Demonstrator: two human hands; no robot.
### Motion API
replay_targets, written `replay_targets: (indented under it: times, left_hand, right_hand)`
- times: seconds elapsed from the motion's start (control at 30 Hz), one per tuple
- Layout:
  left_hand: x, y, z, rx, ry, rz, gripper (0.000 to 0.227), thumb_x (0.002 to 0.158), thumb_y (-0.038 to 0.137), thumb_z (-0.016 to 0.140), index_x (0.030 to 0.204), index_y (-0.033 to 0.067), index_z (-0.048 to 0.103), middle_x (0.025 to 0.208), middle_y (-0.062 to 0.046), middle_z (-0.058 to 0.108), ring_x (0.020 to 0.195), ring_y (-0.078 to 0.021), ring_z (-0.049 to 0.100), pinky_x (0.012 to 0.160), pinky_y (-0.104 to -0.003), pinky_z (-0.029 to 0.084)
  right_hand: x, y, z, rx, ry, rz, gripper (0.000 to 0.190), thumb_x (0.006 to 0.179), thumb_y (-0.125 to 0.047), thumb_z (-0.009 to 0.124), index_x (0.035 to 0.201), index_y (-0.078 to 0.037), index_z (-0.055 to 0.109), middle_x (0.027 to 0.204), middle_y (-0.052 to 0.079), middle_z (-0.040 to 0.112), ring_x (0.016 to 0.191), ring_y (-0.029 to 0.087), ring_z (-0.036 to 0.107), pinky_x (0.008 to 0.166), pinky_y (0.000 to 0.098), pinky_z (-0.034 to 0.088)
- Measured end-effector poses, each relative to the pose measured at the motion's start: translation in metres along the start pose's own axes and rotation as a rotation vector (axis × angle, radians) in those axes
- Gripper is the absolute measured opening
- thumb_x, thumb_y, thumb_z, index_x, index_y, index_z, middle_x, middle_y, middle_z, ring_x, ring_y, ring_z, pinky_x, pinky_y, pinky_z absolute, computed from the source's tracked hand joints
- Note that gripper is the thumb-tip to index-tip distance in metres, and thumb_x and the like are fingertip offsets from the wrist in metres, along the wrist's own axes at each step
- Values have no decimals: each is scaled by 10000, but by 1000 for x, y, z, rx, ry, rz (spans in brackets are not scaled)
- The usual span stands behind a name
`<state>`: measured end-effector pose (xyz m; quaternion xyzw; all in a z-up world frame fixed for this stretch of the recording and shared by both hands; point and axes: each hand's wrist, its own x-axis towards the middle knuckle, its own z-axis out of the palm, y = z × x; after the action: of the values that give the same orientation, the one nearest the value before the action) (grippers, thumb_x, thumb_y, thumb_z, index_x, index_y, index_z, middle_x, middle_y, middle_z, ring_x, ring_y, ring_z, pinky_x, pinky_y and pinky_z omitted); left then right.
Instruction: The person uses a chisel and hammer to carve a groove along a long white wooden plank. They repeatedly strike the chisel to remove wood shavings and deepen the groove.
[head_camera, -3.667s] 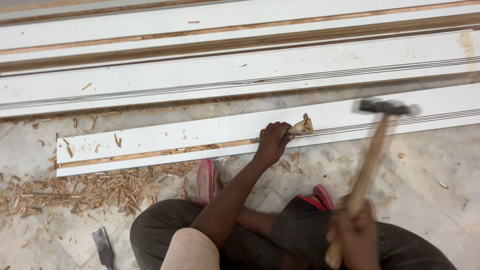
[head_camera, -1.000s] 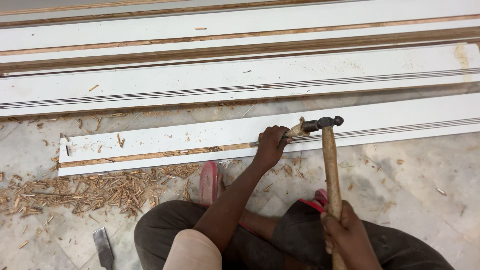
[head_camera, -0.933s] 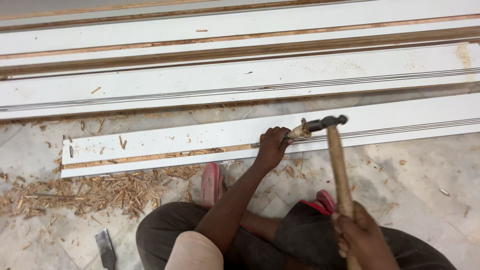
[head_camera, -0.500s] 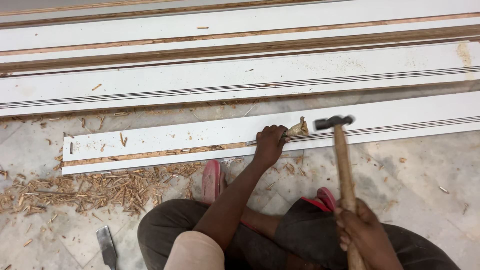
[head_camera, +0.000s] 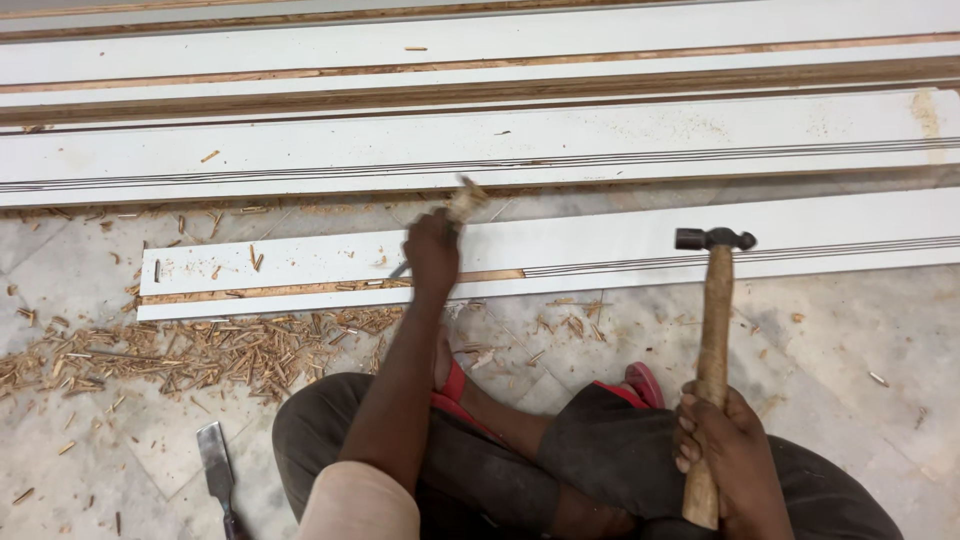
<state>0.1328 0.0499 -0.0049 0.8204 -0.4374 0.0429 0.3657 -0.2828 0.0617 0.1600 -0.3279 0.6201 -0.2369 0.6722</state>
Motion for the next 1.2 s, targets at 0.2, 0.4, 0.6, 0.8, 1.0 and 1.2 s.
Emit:
replay_targets:
  times: [0.2, 0.4, 0.6, 0.8, 1.0, 1.2]
  left_hand:
    - [17, 39, -49, -541, -203, -196, 265, 986, 181, 636, 1212, 44, 654, 992, -112, 770, 822, -217, 737, 716, -356, 571]
    - [0, 84, -18, -588, -512, -40, 275, 996, 224, 671, 1163, 5, 667, 1058, -117, 806, 937, -192, 780, 820, -334, 593]
    - [3, 103, -11, -617, -630, 20, 314, 971, 230, 679, 1183, 2, 643, 1037, -119, 798, 966, -217, 779, 819, -349, 588]
    - [9, 120, -6, -451, -692, 72, 332, 969, 285, 689, 1166, 22, 641, 898, -155, 768, 838, -302, 761, 750, -413, 561]
    - [15, 123, 14, -283, -754, 206, 422, 970, 326, 688, 1234, 11, 595, 853, -190, 736, 816, -376, 717, 737, -471, 538]
    - [15, 130, 28, -181, -841, 340, 490, 928, 270, 694, 1336, 33, 567, 898, -186, 740, 847, -378, 712, 756, -493, 540]
  right_hand:
    - [3, 0, 11, -74, -22, -21, 219, 927, -119, 593, 1113, -17, 537, 728, 69, 507, 494, 142, 452, 430, 330, 416]
    - [-2, -2, 15, -86, -3, 4, 217, 923, -126, 593, 1103, -15, 544, 722, 72, 507, 489, 143, 455, 429, 331, 420]
    - [-1, -2, 16, -64, 0, -6, 213, 918, -128, 594, 1087, -10, 543, 719, 69, 510, 488, 139, 455, 428, 325, 419]
    - [-4, -3, 19, -101, -22, -10, 196, 918, -137, 603, 1056, -13, 539, 712, 70, 508, 486, 142, 463, 428, 326, 418]
    - [-8, -9, 21, -78, -63, -96, 204, 924, -136, 597, 1078, -16, 537, 693, 73, 502, 473, 140, 471, 424, 321, 426]
    - [-16, -7, 30, -201, -4, -274, 235, 897, -110, 575, 1110, -32, 514, 645, 48, 551, 452, 129, 524, 412, 314, 454]
